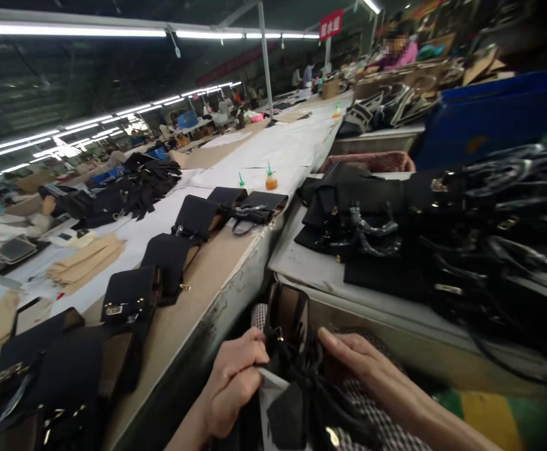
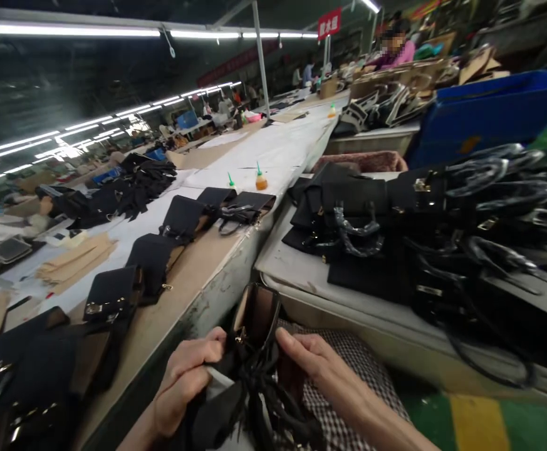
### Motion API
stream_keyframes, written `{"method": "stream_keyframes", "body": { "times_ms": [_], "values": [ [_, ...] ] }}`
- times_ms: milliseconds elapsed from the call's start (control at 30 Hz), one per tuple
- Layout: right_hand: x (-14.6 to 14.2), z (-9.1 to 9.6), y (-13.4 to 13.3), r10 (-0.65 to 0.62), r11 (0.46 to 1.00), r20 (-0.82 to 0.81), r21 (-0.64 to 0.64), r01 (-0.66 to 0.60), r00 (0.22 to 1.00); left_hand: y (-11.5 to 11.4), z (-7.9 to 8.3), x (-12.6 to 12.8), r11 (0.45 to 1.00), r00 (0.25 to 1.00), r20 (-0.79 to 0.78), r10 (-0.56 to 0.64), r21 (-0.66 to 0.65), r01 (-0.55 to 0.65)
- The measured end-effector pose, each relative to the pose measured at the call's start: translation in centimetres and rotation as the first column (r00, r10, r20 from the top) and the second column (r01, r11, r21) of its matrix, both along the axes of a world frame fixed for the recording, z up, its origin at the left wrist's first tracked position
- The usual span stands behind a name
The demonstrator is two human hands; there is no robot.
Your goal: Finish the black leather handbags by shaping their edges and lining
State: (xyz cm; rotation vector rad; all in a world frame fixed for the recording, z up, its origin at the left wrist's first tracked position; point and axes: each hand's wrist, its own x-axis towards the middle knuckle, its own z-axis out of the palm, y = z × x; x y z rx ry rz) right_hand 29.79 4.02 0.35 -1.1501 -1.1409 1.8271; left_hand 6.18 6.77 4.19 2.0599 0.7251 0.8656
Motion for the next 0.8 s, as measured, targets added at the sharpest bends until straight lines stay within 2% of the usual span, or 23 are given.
{"method": "stream_keyframes", "body": {
  "times_ms": [67,133,233,300,367,433,467,533,600,700,733,800],
  "values": [
    [1.6,-1.7,-0.4,-0.096,0.989,0.182,0.129,0.073,0.979,-0.5,-1.3,0.8,0.994,0.994,0.005,-0.108,0.0,0.108],
    [2.6,-3.6,-0.9,-0.209,0.967,0.271,0.202,0.157,0.939,-1.2,-2.1,1.5,0.982,0.983,0.0,-0.184,0.048,0.184],
    [3.4,-5.5,-1.7,-0.437,0.898,0.267,0.172,0.404,0.859,-2.0,-2.7,1.9,0.968,0.974,-0.025,-0.225,0.11,0.226],
    [3.5,-5.5,-2.4,-0.497,0.867,0.254,0.122,0.483,0.829,-2.4,-2.7,2.0,0.965,0.972,-0.062,-0.226,0.122,0.232],
    [3.2,-4.7,-3.0,-0.407,0.912,0.219,0.05,0.407,0.887,-2.5,-2.6,2.1,0.962,0.968,-0.097,-0.23,0.13,0.241],
    [2.7,-3.9,-3.3,-0.216,0.967,0.112,-0.111,0.228,0.97,-2.6,-2.5,2.3,0.949,0.959,-0.119,-0.258,0.153,0.275],
    [2.4,-3.7,-3.3,-0.128,0.969,0.049,-0.205,0.136,0.991,-2.7,-2.4,2.5,0.942,0.953,-0.136,-0.272,0.165,0.292],
    [1.9,-4.1,-3.0,-0.034,0.943,-0.01,-0.333,0.028,0.999,-3.1,-2.4,3.0,0.925,0.938,-0.192,-0.289,0.196,0.326],
    [1.6,-5.1,-2.5,-0.011,0.915,0.031,-0.404,0.022,0.999,-3.7,-2.4,3.3,0.898,0.921,-0.266,-0.285,0.26,0.354],
    [1.5,-6.3,-1.6,-0.09,0.865,0.086,-0.487,0.121,0.992,-4.0,-2.0,2.5,0.846,0.897,-0.398,-0.194,0.395,0.358],
    [1.5,-6.3,-1.2,-0.125,0.848,0.087,-0.508,0.152,0.988,-4.0,-1.7,1.8,0.845,0.896,-0.426,-0.124,0.428,0.321],
    [1.5,-5.6,-0.7,-0.192,0.835,0.076,-0.511,0.204,0.978,-3.9,-1.0,0.1,0.858,0.897,-0.435,0.07,0.486,0.168]
  ]
}}
